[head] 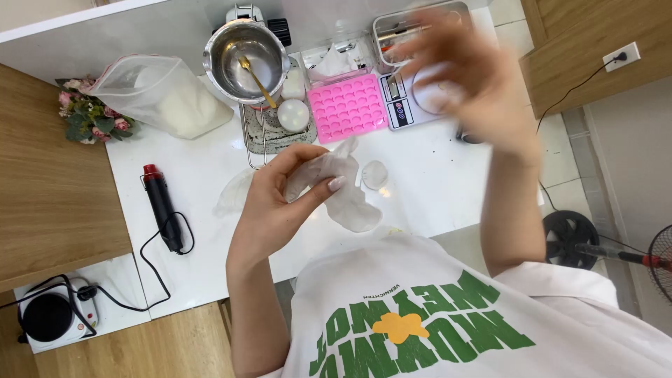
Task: The recorder is cleaning and scraping wax from candle molds or containers using a specialized tool.
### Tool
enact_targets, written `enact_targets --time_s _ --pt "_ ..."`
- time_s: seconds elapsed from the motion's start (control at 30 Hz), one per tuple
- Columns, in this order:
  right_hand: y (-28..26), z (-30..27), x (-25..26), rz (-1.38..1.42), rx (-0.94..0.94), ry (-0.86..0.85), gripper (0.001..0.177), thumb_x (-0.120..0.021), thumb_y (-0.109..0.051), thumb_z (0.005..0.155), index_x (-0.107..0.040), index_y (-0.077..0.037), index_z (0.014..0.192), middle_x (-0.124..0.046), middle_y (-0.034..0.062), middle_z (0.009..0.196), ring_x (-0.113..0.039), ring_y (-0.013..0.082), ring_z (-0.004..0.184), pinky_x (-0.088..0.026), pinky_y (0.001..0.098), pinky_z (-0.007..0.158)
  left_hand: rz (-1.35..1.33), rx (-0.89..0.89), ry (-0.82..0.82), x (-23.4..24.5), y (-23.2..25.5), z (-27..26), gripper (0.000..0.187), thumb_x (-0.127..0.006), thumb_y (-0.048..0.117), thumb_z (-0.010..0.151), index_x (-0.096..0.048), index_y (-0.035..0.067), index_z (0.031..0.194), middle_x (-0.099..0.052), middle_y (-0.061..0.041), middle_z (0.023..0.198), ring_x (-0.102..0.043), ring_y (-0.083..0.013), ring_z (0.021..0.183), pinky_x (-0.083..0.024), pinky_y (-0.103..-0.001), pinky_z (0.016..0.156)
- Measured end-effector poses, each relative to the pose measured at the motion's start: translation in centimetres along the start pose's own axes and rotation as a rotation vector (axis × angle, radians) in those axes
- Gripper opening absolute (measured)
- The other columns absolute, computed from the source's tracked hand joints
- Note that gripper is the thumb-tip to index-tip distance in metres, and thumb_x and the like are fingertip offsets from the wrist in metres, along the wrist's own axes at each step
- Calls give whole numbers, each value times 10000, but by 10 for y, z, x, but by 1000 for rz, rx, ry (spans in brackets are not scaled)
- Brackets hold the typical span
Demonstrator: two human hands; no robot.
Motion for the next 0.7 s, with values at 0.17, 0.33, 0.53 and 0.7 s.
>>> enact_targets --time_s 0.17,0.33,0.53,0.7 --pt "49 -4 -65 333 -226 -114 118 -770 40 858 -728 -8 957 -727 103 924 -707 163 851 -615 286 845 -132 57 72 3 -29 3 370 -774 32 838 -632 33 1180 -685 -59 994 -653 -136 912 -562 -293 877" --pt "77 -20 -78 506 -244 -81 627 -683 -427 951 -465 -36 1389 -619 155 1199 -653 254 1085 -592 421 921 -314 70 340 18 -44 0 264 -739 66 918 -621 79 1154 -649 -11 937 -648 -113 858 -612 -314 821" --pt "56 -73 -139 786 -283 -304 1059 -891 -11 712 -241 -49 1547 -515 121 1361 -634 236 1175 -585 436 954 -431 14 721 30 -68 -2 195 -681 140 979 -546 97 1112 -625 -15 907 -671 -111 763 -668 -332 658" --pt "103 -81 -135 507 -468 122 366 -794 78 813 -678 16 1155 -719 65 995 -709 148 923 -603 305 850 -318 29 905 32 -81 -24 185 -688 159 974 -540 98 1068 -555 32 846 -610 -56 720 -631 -242 610"
Point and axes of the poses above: each hand's wrist, its own z-axis towards the middle knuckle, its own x-axis out of the back of the hand, y = z × x, the point moved 6 cm from there along z, towards the middle knuckle
